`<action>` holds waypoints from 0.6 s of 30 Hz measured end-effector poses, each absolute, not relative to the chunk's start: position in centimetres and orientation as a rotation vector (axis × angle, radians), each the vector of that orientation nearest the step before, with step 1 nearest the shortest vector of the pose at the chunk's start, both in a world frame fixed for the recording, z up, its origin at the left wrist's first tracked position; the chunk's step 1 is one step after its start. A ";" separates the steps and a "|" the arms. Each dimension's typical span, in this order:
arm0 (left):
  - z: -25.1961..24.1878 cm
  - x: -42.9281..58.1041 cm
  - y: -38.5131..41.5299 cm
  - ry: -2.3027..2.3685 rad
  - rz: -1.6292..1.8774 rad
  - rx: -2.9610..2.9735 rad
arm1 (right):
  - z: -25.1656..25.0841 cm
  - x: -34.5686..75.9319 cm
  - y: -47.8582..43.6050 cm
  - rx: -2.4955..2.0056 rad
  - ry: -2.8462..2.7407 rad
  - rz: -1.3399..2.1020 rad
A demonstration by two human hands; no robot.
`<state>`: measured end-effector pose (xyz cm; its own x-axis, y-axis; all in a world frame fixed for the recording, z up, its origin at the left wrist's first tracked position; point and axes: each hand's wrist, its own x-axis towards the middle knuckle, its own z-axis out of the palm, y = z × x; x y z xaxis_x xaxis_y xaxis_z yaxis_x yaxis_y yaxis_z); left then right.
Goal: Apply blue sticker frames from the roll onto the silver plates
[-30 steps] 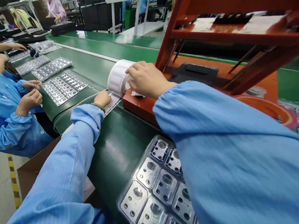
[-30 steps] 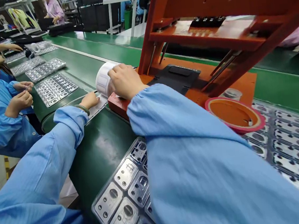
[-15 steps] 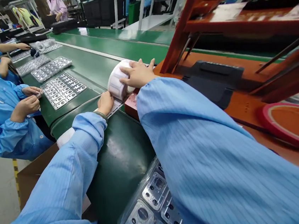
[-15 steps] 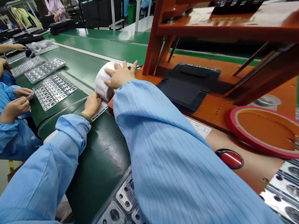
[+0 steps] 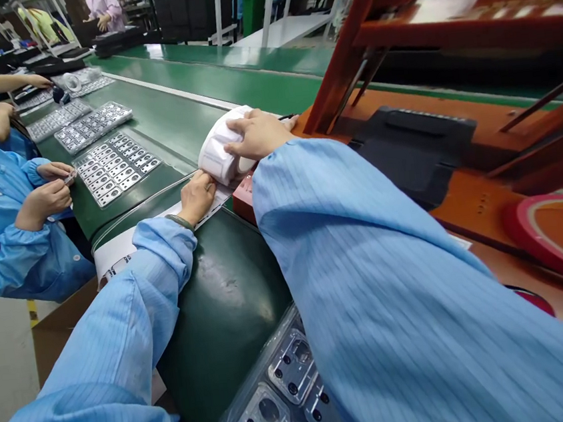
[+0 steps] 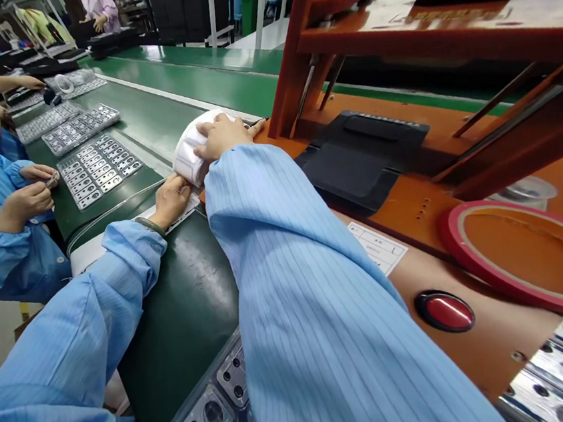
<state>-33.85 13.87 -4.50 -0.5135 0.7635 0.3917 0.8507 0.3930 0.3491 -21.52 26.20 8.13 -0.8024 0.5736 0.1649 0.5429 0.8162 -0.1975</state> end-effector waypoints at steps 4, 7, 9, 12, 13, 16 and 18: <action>-4.1 -33.4 13.7 -2.510 -0.738 -1.429 | 8.8 -21.0 25.0 -1.001 -2.770 0.293; -4.0 -33.3 13.7 -2.594 -0.722 -1.359 | 8.7 -20.9 24.8 -0.974 -2.791 0.281; -4.0 -33.4 13.8 -2.674 -0.711 -1.296 | 8.6 -21.0 24.9 -0.934 -2.809 0.250; -3.9 -33.5 13.9 -2.773 -0.693 -1.211 | 8.3 -21.2 25.0 -0.929 -2.804 0.234; -3.8 -33.4 14.0 -2.793 -0.687 -1.185 | 8.3 -21.3 25.0 -0.934 -2.802 0.238; -3.7 -33.1 14.0 -2.803 -0.675 -1.136 | 8.3 -21.3 24.8 -0.941 -2.801 0.257; -3.7 -32.9 13.9 -2.761 -0.675 -1.148 | 8.3 -21.3 24.6 -0.946 -2.784 0.251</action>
